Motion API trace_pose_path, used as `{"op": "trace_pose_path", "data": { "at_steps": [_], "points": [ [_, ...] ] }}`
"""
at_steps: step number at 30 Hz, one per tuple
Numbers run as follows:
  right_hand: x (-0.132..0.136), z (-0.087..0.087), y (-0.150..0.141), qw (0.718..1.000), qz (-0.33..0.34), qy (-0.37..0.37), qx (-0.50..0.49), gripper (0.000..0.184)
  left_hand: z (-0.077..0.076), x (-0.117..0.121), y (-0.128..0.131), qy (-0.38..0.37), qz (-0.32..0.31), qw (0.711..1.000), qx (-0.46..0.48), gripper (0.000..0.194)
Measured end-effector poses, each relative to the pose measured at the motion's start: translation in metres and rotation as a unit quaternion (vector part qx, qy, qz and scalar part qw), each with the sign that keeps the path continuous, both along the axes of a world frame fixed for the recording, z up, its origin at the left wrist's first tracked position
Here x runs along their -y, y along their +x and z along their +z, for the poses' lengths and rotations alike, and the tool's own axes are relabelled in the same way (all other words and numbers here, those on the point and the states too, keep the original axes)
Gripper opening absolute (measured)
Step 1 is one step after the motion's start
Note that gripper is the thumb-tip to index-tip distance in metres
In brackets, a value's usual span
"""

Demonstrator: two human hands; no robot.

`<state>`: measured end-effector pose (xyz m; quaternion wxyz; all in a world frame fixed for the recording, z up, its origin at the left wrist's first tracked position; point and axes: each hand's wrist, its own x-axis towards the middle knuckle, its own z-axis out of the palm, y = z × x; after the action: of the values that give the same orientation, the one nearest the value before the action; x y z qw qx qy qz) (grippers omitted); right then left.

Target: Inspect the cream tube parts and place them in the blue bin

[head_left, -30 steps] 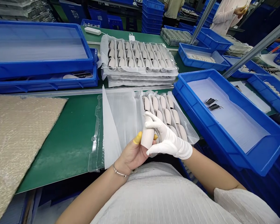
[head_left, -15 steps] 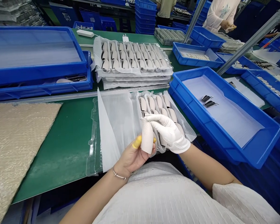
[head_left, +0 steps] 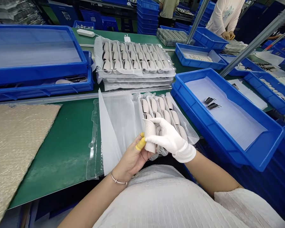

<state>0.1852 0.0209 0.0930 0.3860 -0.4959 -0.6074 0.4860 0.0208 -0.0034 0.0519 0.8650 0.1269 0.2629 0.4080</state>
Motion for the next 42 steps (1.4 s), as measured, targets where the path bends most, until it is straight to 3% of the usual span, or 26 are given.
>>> {"op": "trace_pose_path", "data": {
  "at_steps": [2, 4, 8, 13, 21, 28, 42],
  "points": [
    [-0.005, 0.000, -0.001, 0.999, -0.019, -0.023, -0.029, 0.039, 0.002, 0.001, 0.000, 0.002, -0.018, 1.000, -0.011, 0.039],
    [-0.014, -0.003, 0.001, 0.996, -0.052, -0.041, -0.054, 0.031, 0.003, 0.003, -0.001, 0.003, -0.032, 0.999, -0.009, 0.041],
    [-0.026, -0.016, 0.008, 0.984, -0.106, -0.069, -0.128, 0.032, 0.001, 0.005, -0.004, -0.006, -0.039, 0.999, 0.011, 0.043],
    [-0.022, -0.018, 0.011, 0.979, -0.091, -0.084, -0.162, 0.033, 0.001, 0.004, -0.005, -0.013, -0.024, 1.000, -0.004, 0.047],
    [-0.011, -0.001, 0.002, 0.997, -0.028, -0.051, -0.042, 0.032, 0.008, 0.005, 0.002, 0.040, 0.005, 0.994, -0.104, 0.046],
    [-0.010, -0.002, 0.002, 0.993, -0.032, -0.074, -0.088, 0.031, 0.012, 0.006, 0.002, 0.060, 0.019, 0.977, -0.206, 0.054],
    [-0.010, 0.005, 0.001, 0.995, -0.024, -0.080, -0.050, 0.032, 0.006, 0.003, 0.004, 0.116, 0.028, 0.962, -0.246, 0.051]
  ]
}}
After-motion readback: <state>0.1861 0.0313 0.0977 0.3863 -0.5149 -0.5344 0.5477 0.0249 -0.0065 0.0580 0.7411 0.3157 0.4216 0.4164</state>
